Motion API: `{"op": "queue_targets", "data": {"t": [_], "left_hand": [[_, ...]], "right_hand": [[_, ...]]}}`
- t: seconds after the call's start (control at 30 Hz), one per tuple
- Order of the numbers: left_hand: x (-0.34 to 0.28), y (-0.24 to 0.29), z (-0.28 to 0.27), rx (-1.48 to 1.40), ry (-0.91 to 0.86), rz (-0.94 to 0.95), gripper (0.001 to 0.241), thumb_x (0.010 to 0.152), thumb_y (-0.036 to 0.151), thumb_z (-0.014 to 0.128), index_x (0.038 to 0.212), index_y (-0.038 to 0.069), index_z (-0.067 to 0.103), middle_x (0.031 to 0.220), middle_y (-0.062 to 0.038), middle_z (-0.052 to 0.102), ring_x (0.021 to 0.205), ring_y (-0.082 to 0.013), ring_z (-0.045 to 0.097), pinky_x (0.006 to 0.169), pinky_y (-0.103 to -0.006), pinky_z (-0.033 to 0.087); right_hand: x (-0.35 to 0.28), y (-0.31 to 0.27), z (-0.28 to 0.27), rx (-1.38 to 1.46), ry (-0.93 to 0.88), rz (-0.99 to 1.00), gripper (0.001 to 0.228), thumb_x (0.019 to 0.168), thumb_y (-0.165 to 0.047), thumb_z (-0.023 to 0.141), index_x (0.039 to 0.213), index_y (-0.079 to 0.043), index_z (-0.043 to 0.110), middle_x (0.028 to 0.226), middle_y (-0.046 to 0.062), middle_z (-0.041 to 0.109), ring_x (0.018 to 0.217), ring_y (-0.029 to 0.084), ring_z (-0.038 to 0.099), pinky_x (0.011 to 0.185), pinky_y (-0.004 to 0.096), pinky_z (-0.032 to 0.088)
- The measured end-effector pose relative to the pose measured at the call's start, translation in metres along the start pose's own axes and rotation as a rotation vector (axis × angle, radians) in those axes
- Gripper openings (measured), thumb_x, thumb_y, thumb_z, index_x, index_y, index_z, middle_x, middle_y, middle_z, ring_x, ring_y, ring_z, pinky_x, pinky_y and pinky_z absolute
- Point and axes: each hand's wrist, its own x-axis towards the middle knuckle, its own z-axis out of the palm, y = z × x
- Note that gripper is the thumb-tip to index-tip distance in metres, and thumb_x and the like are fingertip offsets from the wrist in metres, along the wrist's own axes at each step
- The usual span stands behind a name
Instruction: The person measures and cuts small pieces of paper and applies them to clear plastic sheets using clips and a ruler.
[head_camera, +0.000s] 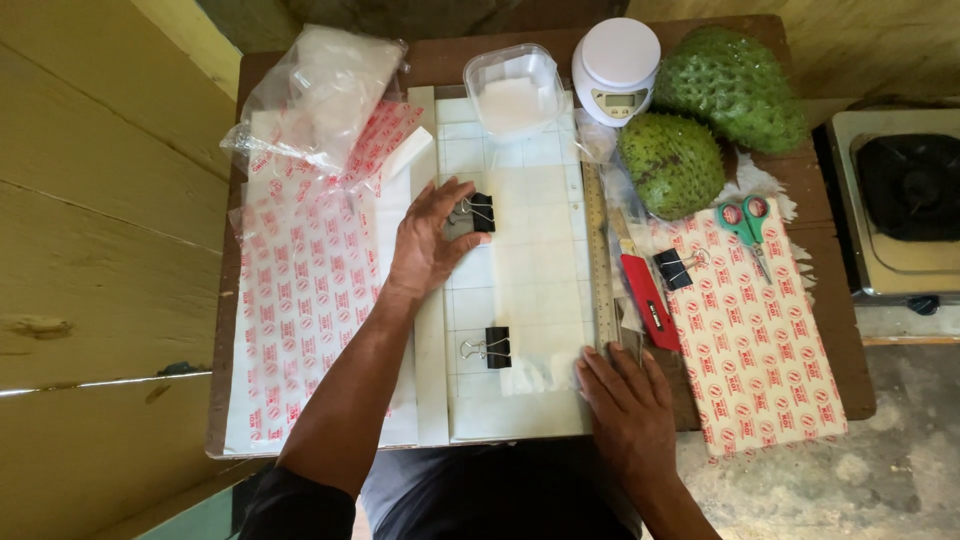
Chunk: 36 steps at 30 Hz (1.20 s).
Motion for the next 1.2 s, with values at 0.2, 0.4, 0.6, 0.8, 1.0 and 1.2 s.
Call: {"op": "queue_targets", "data": {"t": [0.2, 0.4, 0.6, 0.8, 1.0, 1.2], "left_hand": [[0.001, 0.008, -0.006, -0.075, -0.005, -0.006, 0.063, 0.088, 0.044, 0.078, 0.138, 0.01, 0.061, 0.14, -0.017, 0.066, 0.142, -0.0306, 0.052, 0.126, -0.048, 0.029], [-0.001, 0.005, -0.005, -0.098, -0.003, -0.061, 0.065, 0.086, 0.049, 0.079, 0.138, 0.014, 0.062, 0.147, -0.024, 0.059, 0.145, -0.0342, 0.048, 0.127, -0.046, 0.027], [-0.002, 0.004, -0.004, -0.079, -0.005, -0.075, 0.068, 0.086, 0.056, 0.074, 0.139, 0.015, 0.062, 0.148, -0.022, 0.058, 0.146, -0.0371, 0.046, 0.126, -0.0459, 0.029], [-0.003, 0.002, -0.003, -0.088, -0.014, -0.103, 0.066, 0.086, 0.053, 0.076, 0.139, 0.017, 0.062, 0.15, -0.02, 0.056, 0.148, -0.0404, 0.042, 0.126, -0.0483, 0.029], [0.0, 0.005, -0.006, -0.106, -0.02, -0.064, 0.07, 0.086, 0.052, 0.076, 0.14, 0.01, 0.06, 0.145, -0.018, 0.061, 0.145, -0.0317, 0.048, 0.127, -0.0462, 0.026], [0.0, 0.004, -0.007, -0.118, -0.019, -0.047, 0.073, 0.086, 0.055, 0.074, 0.141, 0.01, 0.058, 0.144, -0.017, 0.063, 0.144, -0.0326, 0.05, 0.128, -0.0465, 0.025]], "right_hand": [[0.006, -0.001, -0.005, 0.05, 0.014, 0.002, 0.021, 0.1, -0.014, 0.061, 0.119, -0.011, 0.07, 0.133, 0.005, 0.07, 0.128, 0.032, 0.063, 0.115, 0.053, 0.042], [0.002, 0.0, -0.002, 0.03, -0.007, 0.014, 0.022, 0.1, -0.014, 0.06, 0.12, -0.013, 0.071, 0.133, 0.004, 0.07, 0.129, 0.031, 0.062, 0.114, 0.053, 0.041], [0.002, -0.001, -0.002, 0.043, 0.005, 0.021, 0.023, 0.1, -0.012, 0.061, 0.12, -0.012, 0.071, 0.134, 0.005, 0.07, 0.129, 0.031, 0.063, 0.115, 0.053, 0.041], [0.002, 0.001, -0.002, 0.022, -0.008, 0.007, 0.024, 0.1, -0.016, 0.063, 0.122, -0.013, 0.07, 0.135, 0.005, 0.069, 0.13, 0.03, 0.062, 0.116, 0.052, 0.041], [-0.002, 0.011, -0.003, 0.055, 0.046, 0.072, 0.025, 0.096, -0.013, 0.066, 0.12, -0.01, 0.071, 0.136, 0.008, 0.068, 0.129, 0.031, 0.064, 0.117, 0.052, 0.041], [0.001, 0.018, -0.011, 0.133, 0.019, 0.093, 0.024, 0.097, -0.013, 0.064, 0.12, -0.01, 0.07, 0.138, 0.008, 0.067, 0.13, 0.032, 0.063, 0.118, 0.052, 0.04]]}}
